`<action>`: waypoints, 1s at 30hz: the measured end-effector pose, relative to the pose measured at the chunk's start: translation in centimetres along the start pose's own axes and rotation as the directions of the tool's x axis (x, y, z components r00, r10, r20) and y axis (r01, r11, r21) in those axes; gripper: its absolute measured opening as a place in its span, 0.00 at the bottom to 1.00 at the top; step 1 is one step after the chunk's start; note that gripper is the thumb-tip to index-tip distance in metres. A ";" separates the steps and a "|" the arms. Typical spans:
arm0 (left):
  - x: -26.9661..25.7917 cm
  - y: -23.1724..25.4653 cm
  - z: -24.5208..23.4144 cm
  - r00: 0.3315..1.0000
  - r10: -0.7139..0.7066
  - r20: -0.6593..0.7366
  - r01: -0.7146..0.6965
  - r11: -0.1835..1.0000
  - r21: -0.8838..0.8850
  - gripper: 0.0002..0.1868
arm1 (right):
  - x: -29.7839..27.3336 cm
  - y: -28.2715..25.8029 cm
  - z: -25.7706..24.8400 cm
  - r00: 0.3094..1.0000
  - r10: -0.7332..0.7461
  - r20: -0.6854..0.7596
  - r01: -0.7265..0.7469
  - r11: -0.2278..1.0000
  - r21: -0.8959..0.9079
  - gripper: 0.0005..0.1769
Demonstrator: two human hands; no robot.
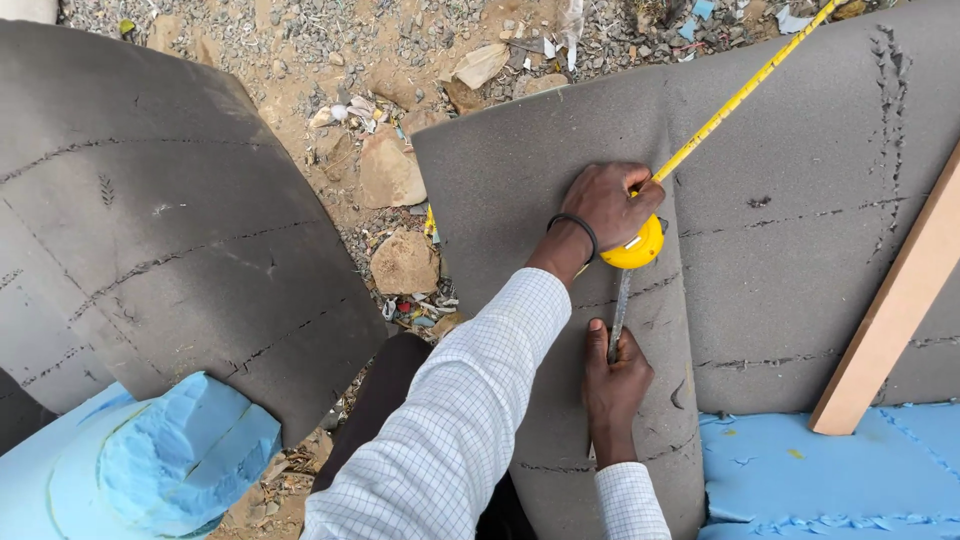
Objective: Measuring and marking foam pieces for upholstery using a tape measure, a wooden plank as a straight edge, and a marking tool.
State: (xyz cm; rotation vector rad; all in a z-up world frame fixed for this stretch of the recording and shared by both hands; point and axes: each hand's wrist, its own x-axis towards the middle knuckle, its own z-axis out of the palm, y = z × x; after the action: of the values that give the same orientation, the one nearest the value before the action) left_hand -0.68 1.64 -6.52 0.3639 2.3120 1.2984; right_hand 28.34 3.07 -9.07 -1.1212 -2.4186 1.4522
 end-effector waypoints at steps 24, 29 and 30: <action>-0.9 2.1 -2.7 0.962 -0.085 0.260 0.104 0.993 -0.062 0.20 | 0.9 -3.0 1.9 0.948 0.289 -0.131 -0.313 0.921 -0.232 0.41; -1.0 2.2 -4.6 0.930 -0.073 0.360 0.125 0.985 -0.121 0.22 | -0.4 0.9 3.3 0.896 0.392 -0.207 -0.442 0.828 -0.345 0.34; -1.0 2.3 -4.9 0.928 -0.064 0.367 0.128 0.980 -0.152 0.20 | -1.0 3.3 3.3 0.906 0.366 -0.215 -0.423 0.817 -0.391 0.35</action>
State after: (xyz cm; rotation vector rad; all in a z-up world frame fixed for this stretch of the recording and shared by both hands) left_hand -2.30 -1.19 -2.09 0.3886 1.8731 1.2543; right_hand 29.42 0.95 -13.26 -1.8473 -2.5858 0.8811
